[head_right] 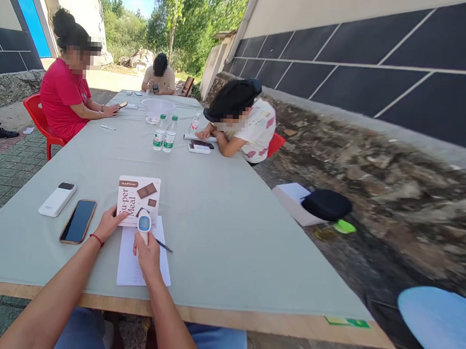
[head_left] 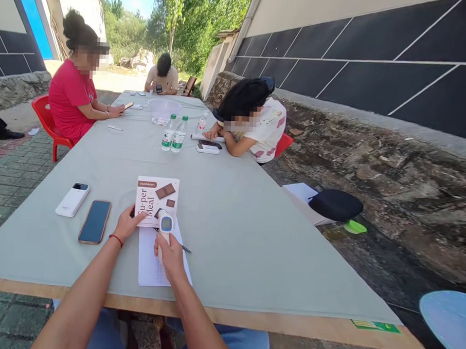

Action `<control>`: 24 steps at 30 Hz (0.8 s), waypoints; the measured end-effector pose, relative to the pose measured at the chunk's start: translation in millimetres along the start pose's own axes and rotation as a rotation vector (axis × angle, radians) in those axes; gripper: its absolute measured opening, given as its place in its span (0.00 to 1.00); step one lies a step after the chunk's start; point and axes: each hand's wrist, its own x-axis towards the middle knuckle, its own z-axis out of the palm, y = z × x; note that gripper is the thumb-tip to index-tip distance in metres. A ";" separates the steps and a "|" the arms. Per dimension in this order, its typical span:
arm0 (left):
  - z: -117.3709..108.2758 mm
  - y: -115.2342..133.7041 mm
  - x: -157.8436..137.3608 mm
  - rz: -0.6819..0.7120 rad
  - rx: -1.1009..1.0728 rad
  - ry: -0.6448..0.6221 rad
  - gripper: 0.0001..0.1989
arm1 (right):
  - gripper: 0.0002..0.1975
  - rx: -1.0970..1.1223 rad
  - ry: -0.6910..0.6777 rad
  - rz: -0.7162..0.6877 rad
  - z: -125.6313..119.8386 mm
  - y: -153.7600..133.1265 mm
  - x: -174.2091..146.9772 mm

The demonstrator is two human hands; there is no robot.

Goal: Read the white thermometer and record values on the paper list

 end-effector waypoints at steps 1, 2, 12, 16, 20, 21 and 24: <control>-0.1 0.1 0.0 -0.003 0.008 0.003 0.28 | 0.15 0.002 -0.003 0.003 -0.2 -0.2 -0.3; -0.2 0.1 0.1 -0.007 0.013 0.007 0.28 | 0.15 0.009 -0.010 0.006 -0.3 -0.4 -0.7; 0.3 1.5 -0.3 -0.020 -0.029 -0.010 0.29 | 0.10 0.033 -0.111 0.011 -3.9 -21.2 -26.6; -0.5 2.7 -0.6 0.001 0.005 -0.001 0.28 | 0.11 0.054 -0.149 -0.050 -5.4 -37.2 -40.9; -0.6 6.5 -1.5 0.009 0.017 0.007 0.28 | 0.10 0.068 -0.177 -0.072 -7.1 -52.3 -54.1; -0.5 7.4 -1.7 0.007 0.009 0.003 0.28 | 0.10 0.066 -0.182 -0.074 -7.8 -56.0 -57.4; -0.1 8.9 -1.8 0.000 0.001 -0.005 0.28 | 0.11 0.067 -0.189 -0.084 -9.8 -67.5 -66.6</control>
